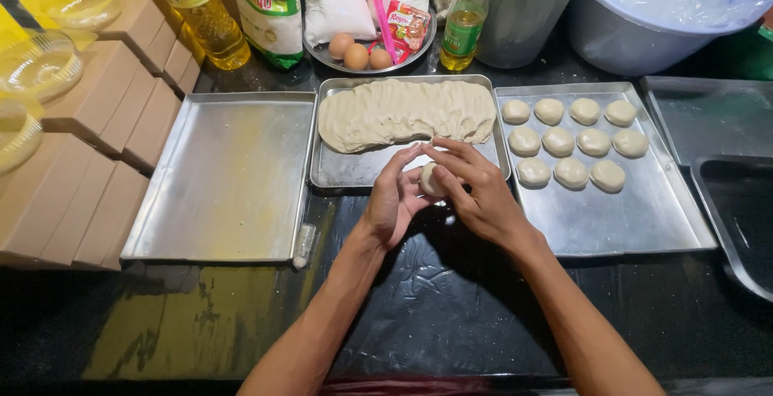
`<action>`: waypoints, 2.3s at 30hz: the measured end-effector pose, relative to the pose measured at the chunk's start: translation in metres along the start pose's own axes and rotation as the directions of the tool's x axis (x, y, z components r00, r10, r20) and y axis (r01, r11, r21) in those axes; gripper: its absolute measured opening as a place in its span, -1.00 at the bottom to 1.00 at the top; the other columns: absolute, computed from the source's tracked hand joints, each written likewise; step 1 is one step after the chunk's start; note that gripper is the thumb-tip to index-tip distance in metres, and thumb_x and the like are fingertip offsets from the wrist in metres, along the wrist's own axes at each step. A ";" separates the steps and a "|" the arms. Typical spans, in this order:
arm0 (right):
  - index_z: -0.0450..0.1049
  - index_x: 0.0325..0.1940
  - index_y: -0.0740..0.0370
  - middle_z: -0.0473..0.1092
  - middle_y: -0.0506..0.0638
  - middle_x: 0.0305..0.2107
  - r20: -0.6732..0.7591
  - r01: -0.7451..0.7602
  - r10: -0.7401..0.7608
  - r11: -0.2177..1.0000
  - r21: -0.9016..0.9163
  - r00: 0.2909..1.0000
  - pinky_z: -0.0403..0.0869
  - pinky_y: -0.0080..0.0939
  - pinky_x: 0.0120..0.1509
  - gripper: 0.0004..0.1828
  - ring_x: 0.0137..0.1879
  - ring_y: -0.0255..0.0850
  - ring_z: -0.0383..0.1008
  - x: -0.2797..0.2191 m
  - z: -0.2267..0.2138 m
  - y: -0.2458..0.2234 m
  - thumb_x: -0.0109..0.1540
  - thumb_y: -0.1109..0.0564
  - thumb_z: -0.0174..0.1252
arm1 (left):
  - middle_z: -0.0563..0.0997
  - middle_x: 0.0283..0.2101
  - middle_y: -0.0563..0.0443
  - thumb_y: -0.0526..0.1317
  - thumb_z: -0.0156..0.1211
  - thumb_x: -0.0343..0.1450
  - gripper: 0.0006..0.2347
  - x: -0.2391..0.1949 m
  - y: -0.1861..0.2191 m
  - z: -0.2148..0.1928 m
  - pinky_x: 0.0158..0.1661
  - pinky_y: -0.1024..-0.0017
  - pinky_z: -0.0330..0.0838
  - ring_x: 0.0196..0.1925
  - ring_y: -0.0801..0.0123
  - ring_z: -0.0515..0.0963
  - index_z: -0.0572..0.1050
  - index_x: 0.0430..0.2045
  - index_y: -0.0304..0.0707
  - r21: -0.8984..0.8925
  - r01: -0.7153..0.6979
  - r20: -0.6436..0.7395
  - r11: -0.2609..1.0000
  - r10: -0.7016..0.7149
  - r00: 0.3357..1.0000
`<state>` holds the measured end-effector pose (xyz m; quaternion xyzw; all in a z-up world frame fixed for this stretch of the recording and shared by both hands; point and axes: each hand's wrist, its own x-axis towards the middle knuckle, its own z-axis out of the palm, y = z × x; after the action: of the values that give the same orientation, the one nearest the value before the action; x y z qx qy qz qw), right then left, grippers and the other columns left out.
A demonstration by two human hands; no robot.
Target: Shaping portions of dough into round balls by rolling them between palms and placing them on a tray.
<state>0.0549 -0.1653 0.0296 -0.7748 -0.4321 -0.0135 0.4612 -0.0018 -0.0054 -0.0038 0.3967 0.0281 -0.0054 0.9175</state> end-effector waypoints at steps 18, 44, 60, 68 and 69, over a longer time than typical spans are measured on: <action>0.55 0.15 0.27 0.52 0.13 0.05 -0.134 -0.005 -0.001 0.999 -0.045 0.991 0.47 -0.17 0.22 -0.70 0.18 -0.04 0.57 0.002 -0.004 0.000 0.37 0.14 0.10 | 0.61 -0.05 -0.22 0.13 -0.10 0.50 -0.41 0.002 0.001 -0.004 0.11 0.34 0.46 -0.03 0.26 0.60 0.50 0.03 -0.61 -0.005 -0.040 -0.055 0.999 0.039 0.998; 0.52 0.17 0.28 0.57 0.03 -0.08 -0.079 -0.135 0.171 0.930 0.341 0.982 0.59 -0.25 0.09 -0.66 0.01 -0.27 0.61 0.000 0.013 0.006 0.31 0.15 0.21 | 0.52 0.08 -0.30 0.31 -0.19 0.46 -0.26 -0.001 -0.001 0.002 0.17 0.29 0.32 0.10 0.22 0.50 0.28 0.25 -0.49 -0.033 -0.070 -0.108 0.997 0.066 0.992; 0.50 0.19 0.27 0.56 0.04 -0.12 0.084 -0.550 0.556 0.770 0.324 0.827 0.58 -0.23 0.09 -0.55 -0.02 -0.25 0.59 -0.022 -0.165 0.036 0.24 0.08 0.22 | 0.53 0.11 -0.48 0.20 -0.14 0.44 -0.34 -0.009 0.004 0.026 0.15 0.15 0.47 0.12 -0.07 0.62 0.25 0.21 -0.51 0.155 0.037 -0.071 0.987 -0.027 0.997; 0.53 0.16 0.30 0.61 0.15 -0.22 -0.100 -0.707 0.705 0.676 -0.206 0.702 0.55 -0.15 0.00 -0.55 -0.13 -0.16 0.62 -0.062 -0.233 0.094 0.24 0.04 0.27 | 0.57 0.04 -0.46 0.14 -0.14 0.46 -0.37 -0.009 -0.009 0.030 0.07 0.19 0.49 0.01 -0.01 0.64 0.26 0.23 -0.52 0.212 0.082 -0.034 0.974 -0.077 0.996; 0.53 0.18 0.29 0.62 0.20 -0.23 -0.096 -0.735 0.742 0.623 -0.267 0.663 0.55 -0.11 -0.03 -0.53 -0.17 -0.10 0.62 -0.064 -0.236 0.098 0.23 0.05 0.27 | 0.57 0.03 -0.45 0.14 -0.14 0.46 -0.37 -0.009 -0.011 0.029 0.06 0.20 0.49 0.00 0.00 0.64 0.27 0.22 -0.52 0.214 0.090 -0.030 0.973 -0.086 0.996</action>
<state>0.1712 -0.3983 0.0695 -0.9412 -0.0750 0.1245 0.3051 -0.0095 -0.0340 0.0088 0.4921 0.0543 -0.0449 0.8677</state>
